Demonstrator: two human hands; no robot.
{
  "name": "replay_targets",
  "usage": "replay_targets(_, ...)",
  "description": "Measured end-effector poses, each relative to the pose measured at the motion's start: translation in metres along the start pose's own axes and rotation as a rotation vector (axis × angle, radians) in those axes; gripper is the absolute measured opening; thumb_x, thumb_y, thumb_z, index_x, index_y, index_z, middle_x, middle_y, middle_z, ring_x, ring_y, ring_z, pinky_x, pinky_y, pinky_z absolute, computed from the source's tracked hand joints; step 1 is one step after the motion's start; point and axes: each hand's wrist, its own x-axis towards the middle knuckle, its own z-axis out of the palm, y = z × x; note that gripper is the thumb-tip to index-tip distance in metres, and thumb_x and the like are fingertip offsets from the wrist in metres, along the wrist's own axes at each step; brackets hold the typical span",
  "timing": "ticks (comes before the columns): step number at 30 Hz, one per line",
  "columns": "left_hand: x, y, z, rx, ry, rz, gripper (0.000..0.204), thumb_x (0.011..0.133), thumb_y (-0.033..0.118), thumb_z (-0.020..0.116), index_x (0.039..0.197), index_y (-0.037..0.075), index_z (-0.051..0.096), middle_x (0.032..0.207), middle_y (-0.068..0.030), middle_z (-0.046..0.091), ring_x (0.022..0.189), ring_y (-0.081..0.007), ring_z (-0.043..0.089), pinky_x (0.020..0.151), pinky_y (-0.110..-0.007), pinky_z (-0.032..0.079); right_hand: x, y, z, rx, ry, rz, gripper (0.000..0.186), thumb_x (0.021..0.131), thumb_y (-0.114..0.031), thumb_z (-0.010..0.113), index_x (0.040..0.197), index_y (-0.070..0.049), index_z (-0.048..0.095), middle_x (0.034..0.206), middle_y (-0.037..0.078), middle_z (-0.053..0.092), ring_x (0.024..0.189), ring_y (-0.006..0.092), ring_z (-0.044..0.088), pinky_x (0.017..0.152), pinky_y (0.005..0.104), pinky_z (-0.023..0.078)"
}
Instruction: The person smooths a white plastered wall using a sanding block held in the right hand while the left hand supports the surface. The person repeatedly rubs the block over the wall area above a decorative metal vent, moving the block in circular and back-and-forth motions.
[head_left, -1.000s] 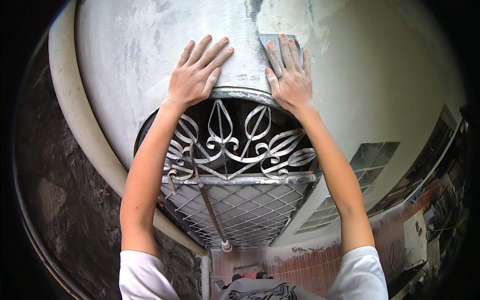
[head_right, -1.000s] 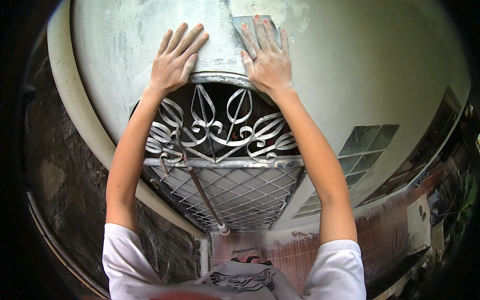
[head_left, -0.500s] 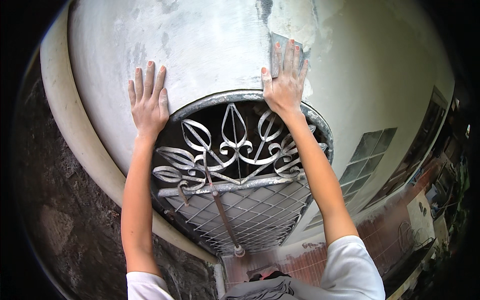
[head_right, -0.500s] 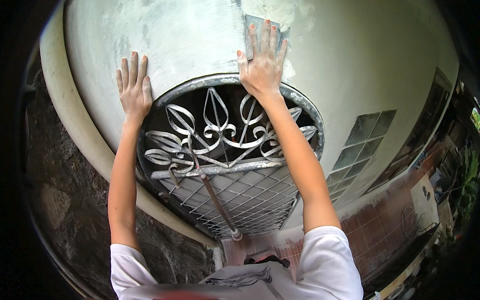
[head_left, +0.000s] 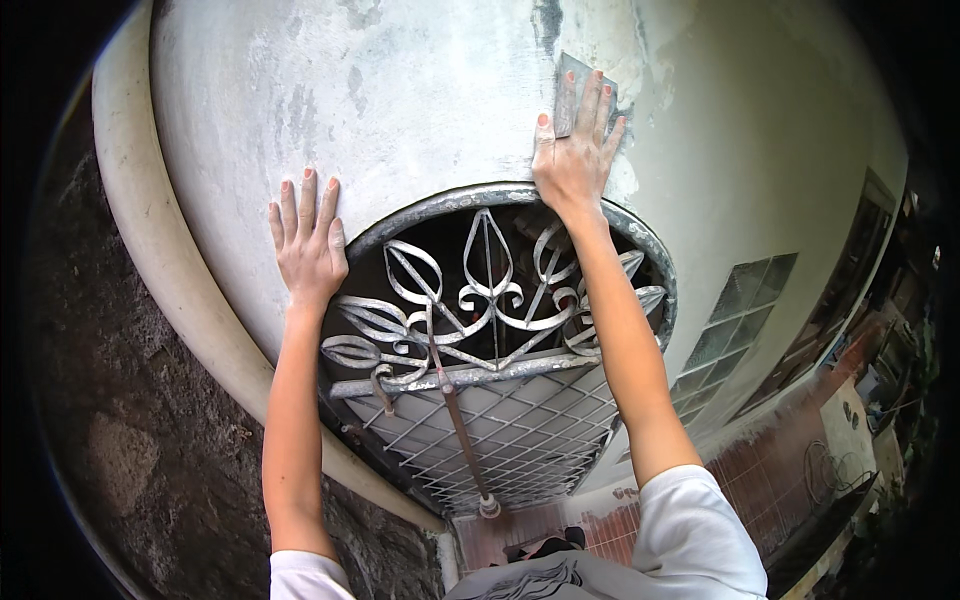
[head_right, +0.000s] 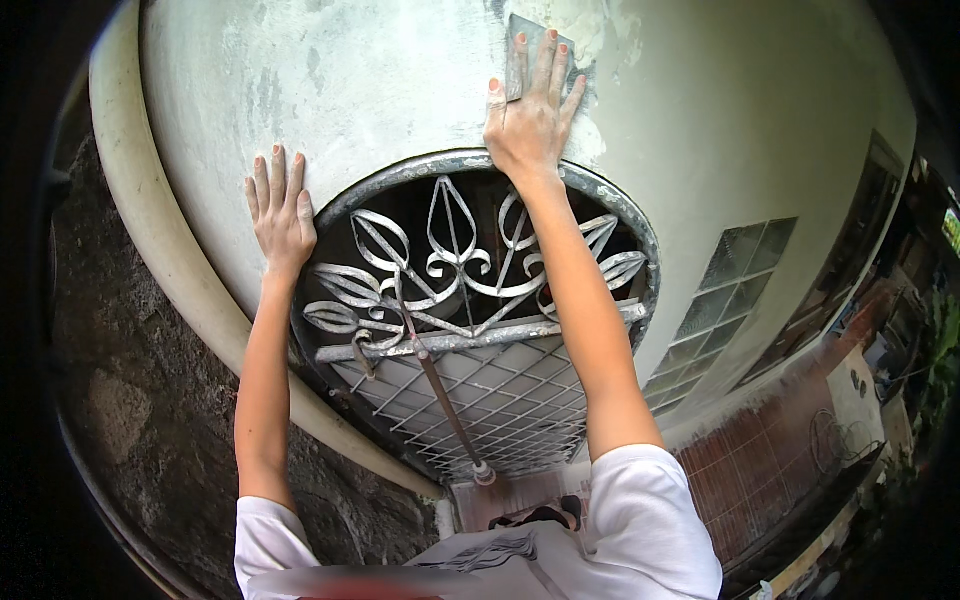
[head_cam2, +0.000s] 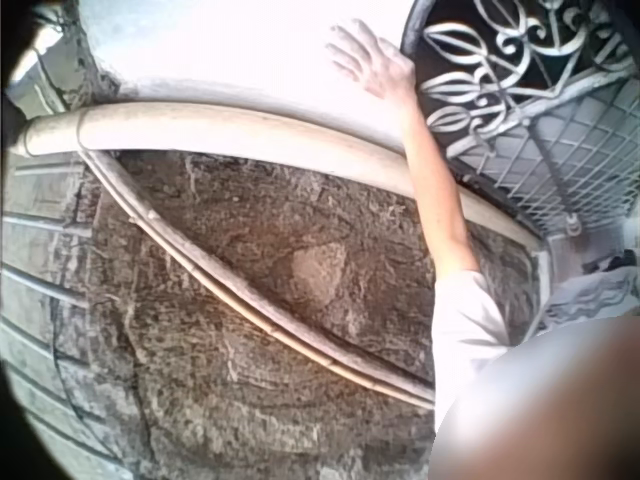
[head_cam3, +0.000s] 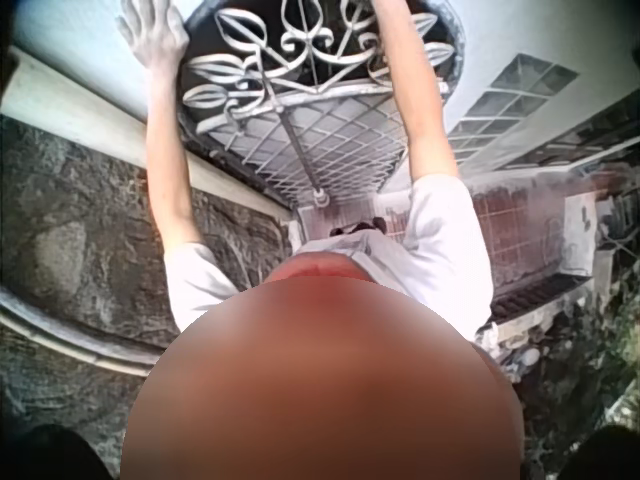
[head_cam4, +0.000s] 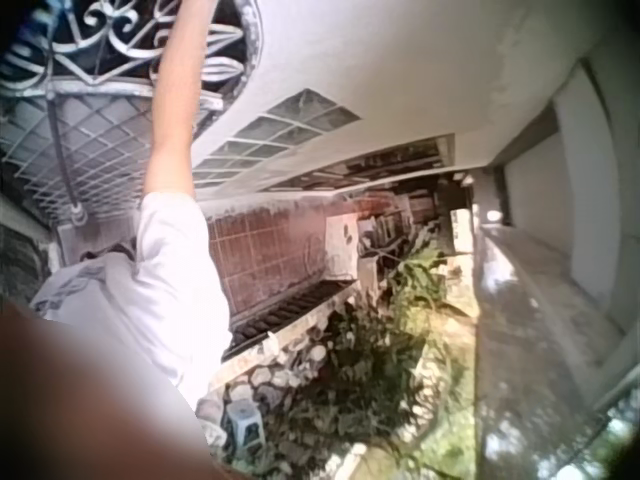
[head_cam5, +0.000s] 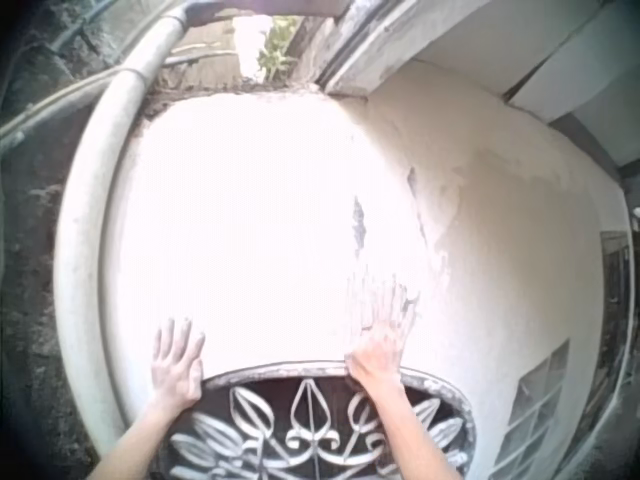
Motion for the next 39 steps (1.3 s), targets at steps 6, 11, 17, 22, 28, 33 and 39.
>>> replay_targets(6,-0.029,0.006,0.002,-0.020,0.007,-0.132,0.051,0.103,0.025,0.042,0.154,0.024,0.045,0.166,-0.0016,0.030,0.156,-0.0300,0.018,0.126,-0.049,0.010,0.022,-0.003,0.002,0.037,0.110,0.143,0.066,0.105,-0.039,0.036,0.162,-0.010,0.018,0.170,0.015,0.004,0.157,0.0356,0.002,0.123,0.0591,-0.001)
replay_targets(11,-0.052,-0.004,0.005,0.033,-0.015,-0.178,0.050,0.104,0.025,0.042,0.154,0.024,0.045,0.166,-0.0023,0.029,0.155,-0.0312,0.018,0.125,-0.050,0.012,-0.035,-0.024,0.006,-0.038,-0.123,-0.125,0.066,0.104,-0.041,0.039,0.163,-0.017,0.019,0.170,0.014,0.003,0.157,0.0341,0.001,0.123,0.0596,-0.004)
replay_targets(17,-0.064,-0.018,0.004,0.041,0.000,-0.124,0.051,0.106,0.032,0.042,0.156,0.023,0.040,0.167,-0.0028,0.026,0.155,-0.0319,0.016,0.125,-0.051,0.012,0.045,0.035,-0.011,-0.015,0.084,0.096,0.067,0.105,-0.042,0.037,0.163,-0.016,0.017,0.170,0.016,0.007,0.156,0.0357,0.005,0.122,0.0618,0.002)
replay_targets(22,-0.061,-0.006,-0.004,0.061,-0.097,-0.185,0.057,0.106,0.037,0.042,0.160,0.021,0.031,0.170,-0.0048,0.017,0.157,-0.0319,0.009,0.126,-0.052,0.006,0.001,-0.001,0.001,0.021,0.050,0.067,0.068,0.105,-0.043,0.036,0.163,-0.013,0.017,0.169,0.019,0.006,0.156,0.0365,0.003,0.122,0.0616,0.000)
replay_targets(28,-0.025,0.010,-0.021,0.039,-0.178,-0.052,0.064,0.105,0.042,0.041,0.162,0.019,0.024,0.171,-0.0070,0.009,0.157,-0.0321,0.002,0.126,-0.051,0.002,-0.017,0.006,-0.002,-0.116,-0.161,-0.303,0.063,0.104,-0.041,0.038,0.162,-0.022,0.023,0.171,0.009,0.009,0.157,0.0317,0.007,0.123,0.0612,0.001)
replay_targets(33,-0.004,0.023,-0.034,-0.028,-0.341,-0.039,0.064,0.106,0.043,0.038,0.162,0.016,0.024,0.171,-0.0071,0.010,0.157,-0.0328,0.002,0.126,-0.051,0.004,0.086,0.045,-0.011,-0.022,0.151,-0.102,0.061,0.105,-0.042,0.036,0.162,-0.024,0.024,0.170,0.009,0.012,0.156,0.0319,0.010,0.124,0.0588,0.003)
replay_targets(39,-0.019,0.026,-0.030,-0.080,-0.486,-0.089,0.067,0.107,0.046,0.035,0.163,0.014,0.017,0.171,-0.0074,0.005,0.157,-0.0345,-0.003,0.126,-0.051,0.000,0.139,0.025,-0.002,-0.118,0.171,-0.073,0.063,0.105,-0.043,0.033,0.162,-0.020,0.022,0.170,0.010,0.011,0.156,0.0321,0.008,0.124,0.0577,0.002)
